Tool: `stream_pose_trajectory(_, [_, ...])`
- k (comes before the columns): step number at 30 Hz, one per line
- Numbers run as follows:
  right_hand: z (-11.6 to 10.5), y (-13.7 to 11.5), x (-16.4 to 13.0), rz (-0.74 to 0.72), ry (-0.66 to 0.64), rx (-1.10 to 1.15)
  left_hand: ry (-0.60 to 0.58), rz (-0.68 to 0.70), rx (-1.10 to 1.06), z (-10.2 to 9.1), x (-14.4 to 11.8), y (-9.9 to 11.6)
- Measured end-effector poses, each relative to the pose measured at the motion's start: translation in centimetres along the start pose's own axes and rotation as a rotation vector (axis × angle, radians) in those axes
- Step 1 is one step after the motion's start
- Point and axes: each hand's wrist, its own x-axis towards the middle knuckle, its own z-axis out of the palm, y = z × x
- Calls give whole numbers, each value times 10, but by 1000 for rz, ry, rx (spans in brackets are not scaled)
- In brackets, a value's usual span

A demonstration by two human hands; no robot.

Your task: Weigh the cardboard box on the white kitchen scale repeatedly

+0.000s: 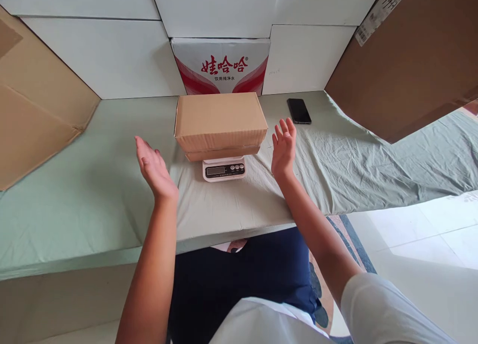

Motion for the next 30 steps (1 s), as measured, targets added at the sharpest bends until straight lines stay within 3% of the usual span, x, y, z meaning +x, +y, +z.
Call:
stream_pose_trajectory(15, [7,7,2,125,134,52,-51,-61,-28,14,-7,-1])
stream_pose_trajectory(30, [7,9,3,139,127,96,-95,-73,44,17,-9,-1])
